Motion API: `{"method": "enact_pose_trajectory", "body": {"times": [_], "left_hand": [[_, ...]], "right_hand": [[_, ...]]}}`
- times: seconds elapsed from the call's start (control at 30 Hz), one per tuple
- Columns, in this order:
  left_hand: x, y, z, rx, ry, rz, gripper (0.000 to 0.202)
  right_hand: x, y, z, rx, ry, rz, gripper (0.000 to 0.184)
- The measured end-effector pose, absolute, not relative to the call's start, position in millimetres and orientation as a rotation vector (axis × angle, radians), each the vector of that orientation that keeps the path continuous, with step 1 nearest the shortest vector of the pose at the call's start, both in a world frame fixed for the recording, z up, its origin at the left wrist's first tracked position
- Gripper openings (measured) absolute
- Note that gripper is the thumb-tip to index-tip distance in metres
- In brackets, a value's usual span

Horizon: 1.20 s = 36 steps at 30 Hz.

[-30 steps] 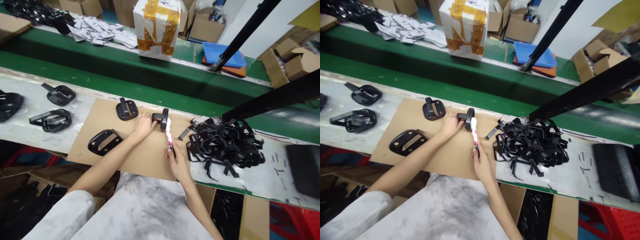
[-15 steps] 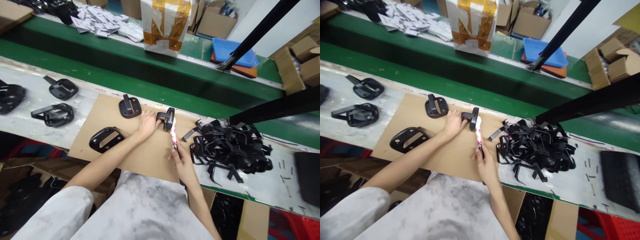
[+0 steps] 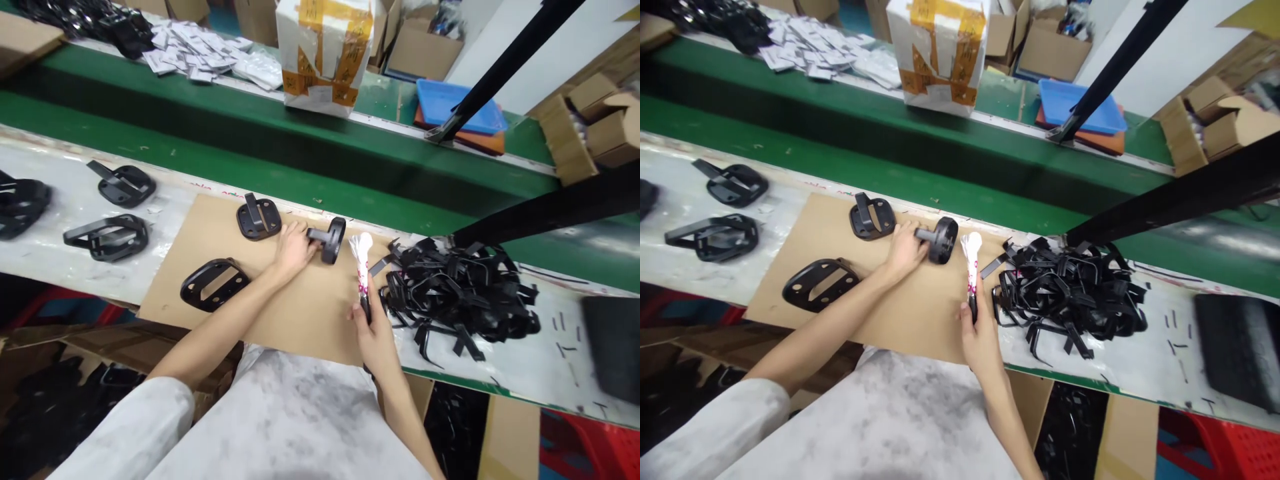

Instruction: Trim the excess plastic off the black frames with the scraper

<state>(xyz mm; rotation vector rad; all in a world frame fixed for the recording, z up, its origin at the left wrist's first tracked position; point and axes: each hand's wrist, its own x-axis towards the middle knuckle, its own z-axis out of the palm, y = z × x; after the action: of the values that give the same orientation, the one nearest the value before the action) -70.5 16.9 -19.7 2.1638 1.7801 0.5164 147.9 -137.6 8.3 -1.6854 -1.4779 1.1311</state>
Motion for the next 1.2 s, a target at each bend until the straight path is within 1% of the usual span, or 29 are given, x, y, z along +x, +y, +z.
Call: {"method": "enact_pose_trajectory", "body": {"times": [0.13,0.23,0.33,0.43,0.67,0.77,0.87,0.93,1.0,1.1,1.17,1.2], "left_hand": [[-72.4,10.1,-3.3,2.175,1.536,1.004,0.040],[-70.5,-0.3,12.2,2.155,1.282,1.292,0.041],[-67.1,-12.9,27.6,2.102,1.178,1.440,0.039],[-65.6,-24.6,42.4,2.070,1.136,1.542,0.032],[-72.6,-35.8,64.0,2.038,1.060,1.734,0.020],[-75.2,-35.8,67.8,1.989,1.118,1.711,0.017],[-79.9,-34.3,71.9,1.972,1.172,1.634,0.024],[-87.6,-32.7,76.4,2.005,1.207,1.468,0.031],[-101.4,-31.0,82.6,2.012,1.306,1.189,0.033],[-138.3,-28.7,93.2,1.907,1.499,0.804,0.027],[-175.2,-27.9,100.9,1.784,1.549,0.730,0.020],[-196.8,-28.0,105.0,1.707,1.562,0.756,0.018]], "right_hand": [[147.7,-143.5,-3.9,-1.769,-1.625,1.019,0.066],[145.5,-140.4,-9.3,-1.735,-1.703,0.954,0.064],[144.8,-134.7,-9.3,-1.689,-1.716,0.973,0.057],[146.6,-131.0,-8.6,-1.652,-1.744,0.970,0.053],[151.6,-132.2,-12.2,-1.648,-1.797,0.984,0.055],[152.9,-130.9,-12.6,-1.666,-1.789,0.986,0.057],[153.7,-128.1,-11.7,-1.642,-1.777,1.010,0.058],[154.2,-127.1,-11.6,-1.637,-1.778,1.016,0.059],[155.3,-127.2,-13.1,-1.648,-1.785,1.001,0.060],[159.0,-127.8,-19.5,-1.683,-1.783,0.972,0.063],[162.5,-127.3,-26.0,-1.709,-1.788,0.980,0.068],[164.2,-126.8,-29.4,-1.727,-1.782,0.976,0.069]]}}
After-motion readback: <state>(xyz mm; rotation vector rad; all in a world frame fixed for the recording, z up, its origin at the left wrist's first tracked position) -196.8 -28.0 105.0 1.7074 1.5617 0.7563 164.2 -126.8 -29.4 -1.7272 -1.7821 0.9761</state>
